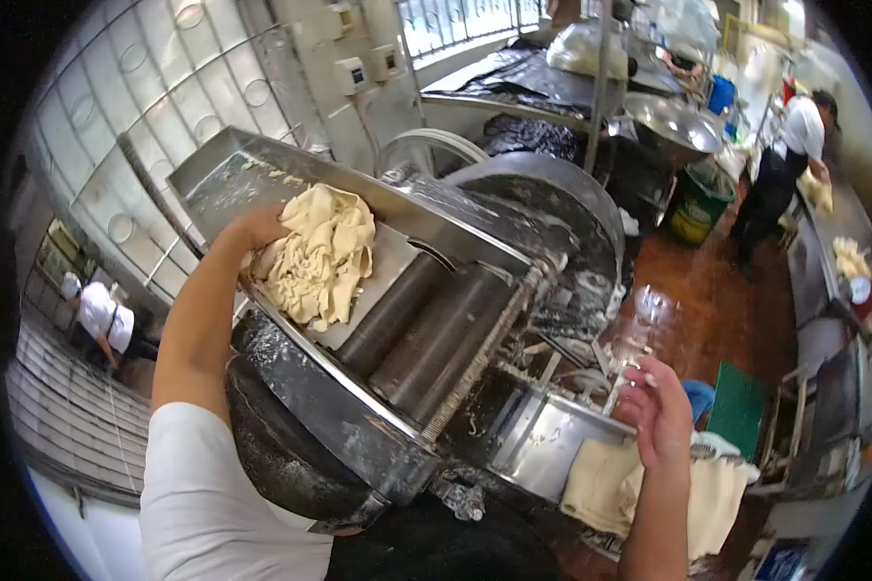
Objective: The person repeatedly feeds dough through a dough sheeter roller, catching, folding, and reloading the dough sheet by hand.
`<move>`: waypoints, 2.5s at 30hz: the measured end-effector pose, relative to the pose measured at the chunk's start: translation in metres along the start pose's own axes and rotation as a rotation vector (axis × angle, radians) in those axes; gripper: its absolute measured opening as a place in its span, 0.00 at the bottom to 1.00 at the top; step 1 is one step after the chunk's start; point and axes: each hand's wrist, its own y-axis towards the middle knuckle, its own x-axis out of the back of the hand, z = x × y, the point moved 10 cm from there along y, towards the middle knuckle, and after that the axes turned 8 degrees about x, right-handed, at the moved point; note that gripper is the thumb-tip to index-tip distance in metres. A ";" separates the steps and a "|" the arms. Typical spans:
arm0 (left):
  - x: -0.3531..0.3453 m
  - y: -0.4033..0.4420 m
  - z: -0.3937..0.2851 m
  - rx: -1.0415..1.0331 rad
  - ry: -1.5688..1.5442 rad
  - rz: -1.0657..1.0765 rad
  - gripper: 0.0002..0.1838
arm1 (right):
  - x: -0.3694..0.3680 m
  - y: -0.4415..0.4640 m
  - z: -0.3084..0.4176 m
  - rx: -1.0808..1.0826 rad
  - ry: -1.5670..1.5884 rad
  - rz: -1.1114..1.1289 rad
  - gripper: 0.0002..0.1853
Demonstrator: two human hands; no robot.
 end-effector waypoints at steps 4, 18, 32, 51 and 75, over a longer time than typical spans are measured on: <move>-0.029 -0.045 -0.047 0.094 -0.270 0.160 0.27 | 0.097 -0.040 -0.061 -0.161 0.147 -0.216 0.15; -0.053 -0.077 -0.094 0.114 -0.443 0.245 0.12 | 0.036 -0.026 -0.123 -0.281 0.034 0.086 0.16; -0.082 -0.096 -0.131 0.058 -0.595 0.047 0.13 | -0.111 -0.011 -0.284 -0.815 0.282 0.350 0.25; -0.109 -0.112 -0.158 0.037 -0.469 -0.213 0.18 | -0.246 0.013 -0.290 -0.679 0.550 0.470 0.19; -0.191 -0.421 -0.287 -0.332 -0.947 0.927 0.11 | 0.005 -0.003 -0.223 -0.487 0.156 0.201 0.22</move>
